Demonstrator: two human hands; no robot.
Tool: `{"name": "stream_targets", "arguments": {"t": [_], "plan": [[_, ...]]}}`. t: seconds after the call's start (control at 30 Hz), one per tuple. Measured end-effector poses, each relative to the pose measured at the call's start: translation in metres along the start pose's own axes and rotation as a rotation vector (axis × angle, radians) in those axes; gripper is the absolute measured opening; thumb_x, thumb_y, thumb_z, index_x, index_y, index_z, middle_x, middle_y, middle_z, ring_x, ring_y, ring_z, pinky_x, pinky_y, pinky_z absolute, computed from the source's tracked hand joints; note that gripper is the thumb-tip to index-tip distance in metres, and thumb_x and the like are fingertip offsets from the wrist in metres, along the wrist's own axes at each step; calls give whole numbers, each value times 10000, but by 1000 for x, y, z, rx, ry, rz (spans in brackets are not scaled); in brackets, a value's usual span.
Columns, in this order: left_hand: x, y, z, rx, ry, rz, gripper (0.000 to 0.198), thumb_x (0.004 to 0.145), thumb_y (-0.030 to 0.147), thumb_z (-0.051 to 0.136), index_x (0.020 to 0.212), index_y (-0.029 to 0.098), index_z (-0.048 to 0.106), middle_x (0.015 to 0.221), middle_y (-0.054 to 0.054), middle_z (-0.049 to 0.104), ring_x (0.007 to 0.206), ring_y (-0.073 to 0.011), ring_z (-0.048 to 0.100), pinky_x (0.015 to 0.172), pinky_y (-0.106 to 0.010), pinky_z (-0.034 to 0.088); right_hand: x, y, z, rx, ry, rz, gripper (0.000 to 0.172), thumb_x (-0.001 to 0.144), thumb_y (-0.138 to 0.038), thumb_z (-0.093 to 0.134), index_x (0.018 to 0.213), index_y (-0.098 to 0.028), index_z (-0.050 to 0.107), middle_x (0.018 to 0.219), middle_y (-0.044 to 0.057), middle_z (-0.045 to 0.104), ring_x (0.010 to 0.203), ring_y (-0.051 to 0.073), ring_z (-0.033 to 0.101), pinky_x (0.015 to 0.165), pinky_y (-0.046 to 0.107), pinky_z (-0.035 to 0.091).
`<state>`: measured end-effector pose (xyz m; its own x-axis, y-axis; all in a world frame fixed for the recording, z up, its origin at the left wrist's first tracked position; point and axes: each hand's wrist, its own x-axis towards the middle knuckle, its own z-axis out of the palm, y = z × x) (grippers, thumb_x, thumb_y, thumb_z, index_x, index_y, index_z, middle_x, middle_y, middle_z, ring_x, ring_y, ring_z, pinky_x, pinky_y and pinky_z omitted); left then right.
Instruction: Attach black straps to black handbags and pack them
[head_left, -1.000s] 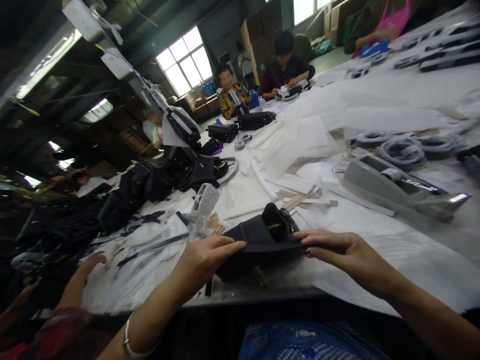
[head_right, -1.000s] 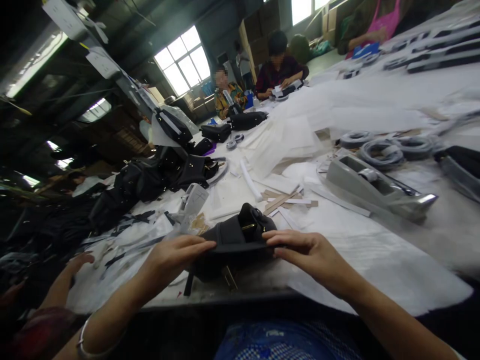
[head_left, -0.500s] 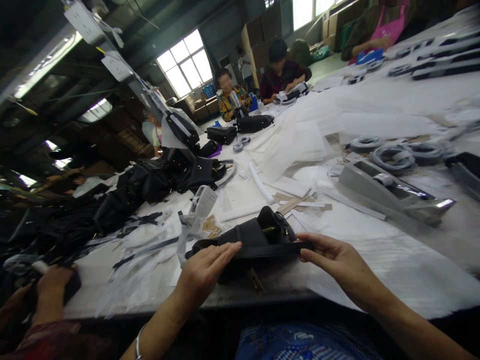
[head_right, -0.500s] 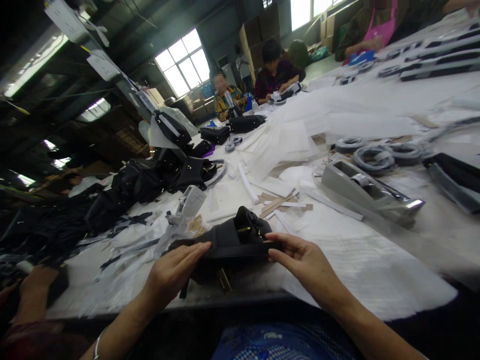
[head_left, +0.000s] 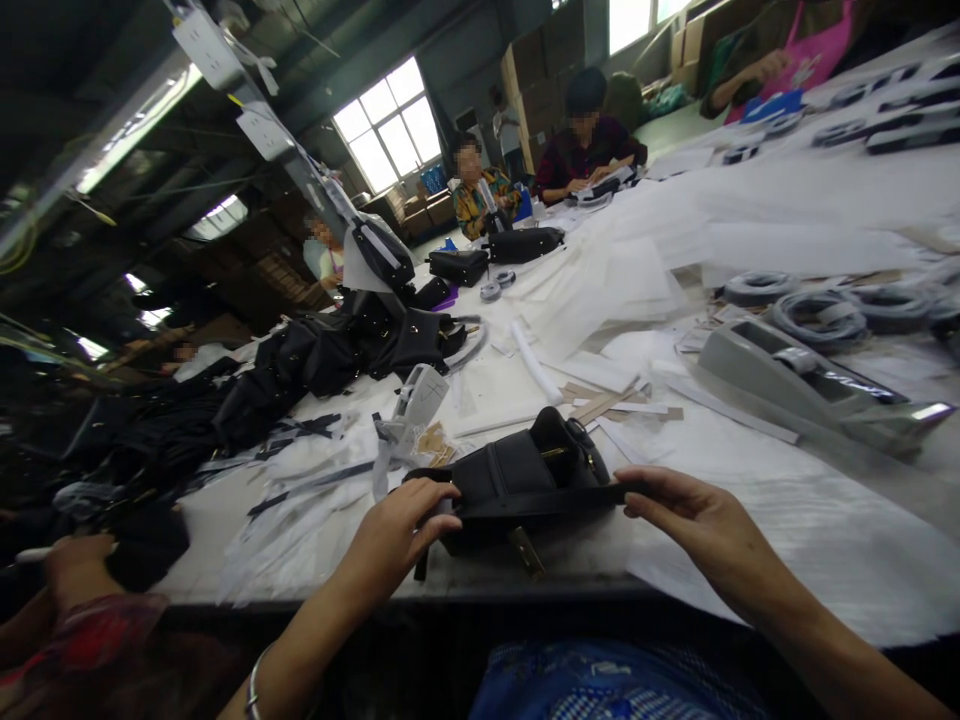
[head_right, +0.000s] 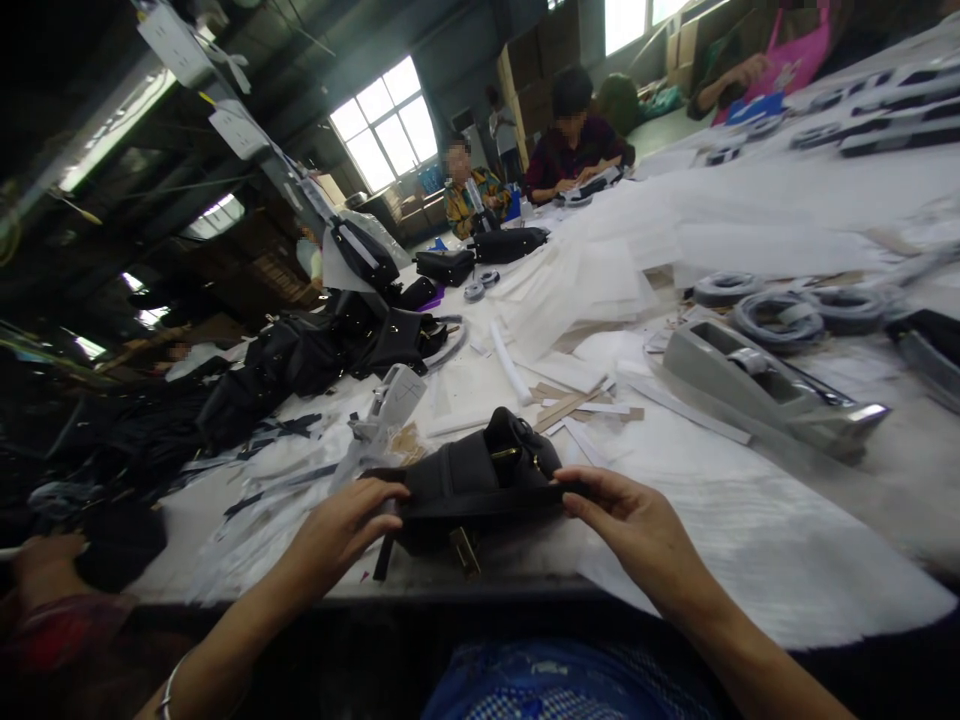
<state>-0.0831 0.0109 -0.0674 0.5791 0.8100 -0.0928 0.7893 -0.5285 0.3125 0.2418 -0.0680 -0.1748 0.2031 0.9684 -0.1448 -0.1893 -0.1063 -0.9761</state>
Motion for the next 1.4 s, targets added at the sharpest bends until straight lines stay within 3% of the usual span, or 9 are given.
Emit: {"name": "stream_targets", "arguments": {"t": [0.23,0.47,0.67,0.83,1.07,1.2,1.33,1.4], "plan": [[8,12,-10,-149,-148,-43,162,867,366,649,899,208,653,897,-5,648,850,-163,599,753,-255,432,0,2,-1,-56,39,-39,355,689,-457,812,970,-243,773,967,60,768,863,245,705,836,360,592],[12,22,-11,-52,-181,-136,294,765,426,745,897,207,599,876,2,660,800,-185,593,679,-264,385,-8,8,-3,-69,171,-153,276,693,-429,821,920,-280,770,977,43,763,977,284,687,1006,466,521],[15,21,-16,-115,-270,-133,309,766,422,754,948,208,623,734,38,635,672,-142,579,600,-232,359,-4,2,3,116,132,-72,336,676,-388,849,976,-264,762,941,42,760,752,202,701,763,327,622],[19,20,-14,-152,-225,-43,236,731,323,800,841,171,656,796,10,634,736,-134,573,645,-212,385,3,-1,11,298,80,-5,325,654,-337,874,944,-236,769,916,38,756,747,165,693,701,236,610],[13,13,-2,-202,-201,1,180,748,302,788,733,169,667,731,14,628,703,-124,561,649,-209,390,1,-2,18,315,70,-16,305,655,-328,873,927,-233,771,916,44,751,787,172,681,688,226,605],[9,20,-11,-289,-158,22,173,784,282,755,723,162,647,748,0,629,720,-132,562,678,-223,412,-2,-7,19,215,39,-72,293,679,-360,853,932,-243,764,909,44,753,764,188,687,700,277,615],[13,39,-19,-469,-92,141,189,842,278,689,732,160,592,996,-63,688,910,-170,611,843,-270,440,-5,-25,30,7,-13,-153,326,699,-421,828,972,-254,762,920,53,761,752,227,707,723,349,622],[17,47,-17,-554,-86,133,167,874,277,643,775,164,570,1028,-74,700,928,-179,628,835,-279,449,-5,-39,37,-57,-37,-209,325,705,-442,817,972,-263,766,942,53,764,778,241,716,734,356,623]]}}
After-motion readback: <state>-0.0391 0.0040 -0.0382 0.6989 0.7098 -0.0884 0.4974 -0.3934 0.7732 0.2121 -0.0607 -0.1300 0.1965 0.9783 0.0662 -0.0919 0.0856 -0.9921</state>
